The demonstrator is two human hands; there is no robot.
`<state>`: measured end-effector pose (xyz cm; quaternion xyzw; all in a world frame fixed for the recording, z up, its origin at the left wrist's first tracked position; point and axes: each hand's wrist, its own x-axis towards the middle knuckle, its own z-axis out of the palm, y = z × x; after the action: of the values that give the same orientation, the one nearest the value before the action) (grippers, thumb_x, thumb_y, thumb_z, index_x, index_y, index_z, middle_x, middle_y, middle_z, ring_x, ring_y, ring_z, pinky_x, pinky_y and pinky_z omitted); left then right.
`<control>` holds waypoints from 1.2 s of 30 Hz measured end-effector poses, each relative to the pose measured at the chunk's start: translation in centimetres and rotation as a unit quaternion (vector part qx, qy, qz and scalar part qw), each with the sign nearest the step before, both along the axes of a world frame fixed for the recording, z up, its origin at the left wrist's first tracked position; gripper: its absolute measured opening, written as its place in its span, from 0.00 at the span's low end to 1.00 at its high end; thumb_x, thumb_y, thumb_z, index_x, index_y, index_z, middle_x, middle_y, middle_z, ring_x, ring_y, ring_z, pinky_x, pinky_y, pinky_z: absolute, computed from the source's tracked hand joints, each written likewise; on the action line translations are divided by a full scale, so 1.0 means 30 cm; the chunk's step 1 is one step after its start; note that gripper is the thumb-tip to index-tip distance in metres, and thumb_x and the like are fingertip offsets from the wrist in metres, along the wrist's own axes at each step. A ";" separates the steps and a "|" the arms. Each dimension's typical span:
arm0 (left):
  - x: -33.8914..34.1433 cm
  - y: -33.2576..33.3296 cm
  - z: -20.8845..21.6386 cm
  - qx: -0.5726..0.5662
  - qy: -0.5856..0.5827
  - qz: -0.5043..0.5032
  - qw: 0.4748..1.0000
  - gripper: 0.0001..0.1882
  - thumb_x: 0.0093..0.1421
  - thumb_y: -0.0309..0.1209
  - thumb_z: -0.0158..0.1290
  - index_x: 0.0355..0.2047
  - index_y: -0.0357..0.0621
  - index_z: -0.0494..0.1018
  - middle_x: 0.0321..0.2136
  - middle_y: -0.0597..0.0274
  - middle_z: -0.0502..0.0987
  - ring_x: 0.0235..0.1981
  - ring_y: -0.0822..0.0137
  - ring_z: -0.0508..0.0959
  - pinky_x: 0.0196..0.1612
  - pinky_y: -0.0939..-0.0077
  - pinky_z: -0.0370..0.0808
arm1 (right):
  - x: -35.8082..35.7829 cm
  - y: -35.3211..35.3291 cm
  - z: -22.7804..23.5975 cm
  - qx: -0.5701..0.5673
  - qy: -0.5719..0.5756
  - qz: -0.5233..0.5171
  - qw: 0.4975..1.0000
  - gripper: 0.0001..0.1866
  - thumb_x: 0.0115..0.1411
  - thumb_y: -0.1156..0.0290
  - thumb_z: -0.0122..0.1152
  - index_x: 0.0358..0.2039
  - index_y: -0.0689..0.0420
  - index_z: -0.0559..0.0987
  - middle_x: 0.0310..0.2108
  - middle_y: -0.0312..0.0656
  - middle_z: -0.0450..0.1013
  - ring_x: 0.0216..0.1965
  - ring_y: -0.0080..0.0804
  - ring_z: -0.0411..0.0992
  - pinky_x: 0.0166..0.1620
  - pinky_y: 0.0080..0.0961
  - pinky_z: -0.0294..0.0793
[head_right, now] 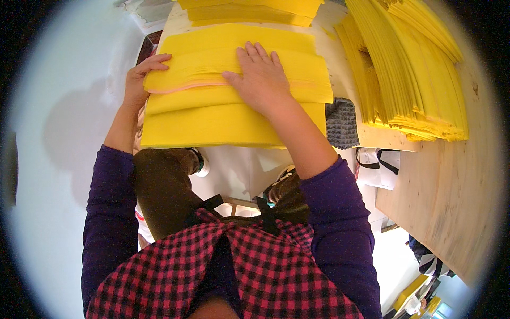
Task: The person sits at a table and repeatedly folds yellow foam sheets in half by hand, then stacks them on the table. The person handles the sheets one at a time and aligns the edges before folding.
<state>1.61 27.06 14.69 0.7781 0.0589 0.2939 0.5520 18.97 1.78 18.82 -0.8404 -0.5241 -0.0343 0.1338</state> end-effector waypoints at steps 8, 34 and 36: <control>-0.025 0.003 0.003 0.022 0.006 0.053 0.998 0.08 0.53 0.16 0.54 0.32 0.39 0.79 0.48 0.55 0.75 0.55 0.60 0.70 0.57 0.71 0.66 | 0.002 -0.006 -0.008 0.012 0.019 -0.002 1.000 0.35 0.62 0.46 0.43 0.61 0.60 0.60 0.64 0.48 0.53 0.67 0.40 0.47 0.66 0.41 0.43; 0.124 -0.374 0.100 0.401 0.229 0.122 0.879 0.25 0.64 0.41 0.41 0.59 0.45 0.61 0.62 0.48 0.57 0.64 0.48 0.54 0.64 0.53 0.49 | 0.029 -0.016 -0.015 0.015 0.043 -0.006 0.999 0.36 0.61 0.45 0.43 0.61 0.60 0.60 0.65 0.49 0.51 0.67 0.40 0.45 0.67 0.39 0.42; 0.122 -0.379 0.088 0.398 0.233 0.128 0.878 0.25 0.64 0.41 0.41 0.60 0.45 0.60 0.62 0.49 0.57 0.65 0.50 0.54 0.65 0.54 0.48 | 0.032 -0.014 -0.010 0.012 0.048 -0.008 0.999 0.37 0.61 0.45 0.43 0.61 0.61 0.60 0.65 0.49 0.51 0.67 0.41 0.45 0.67 0.39 0.42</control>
<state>5.28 15.70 17.33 0.9637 0.1633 0.1711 0.1236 19.94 1.36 18.53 -0.8437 -0.5095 -0.0013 0.1692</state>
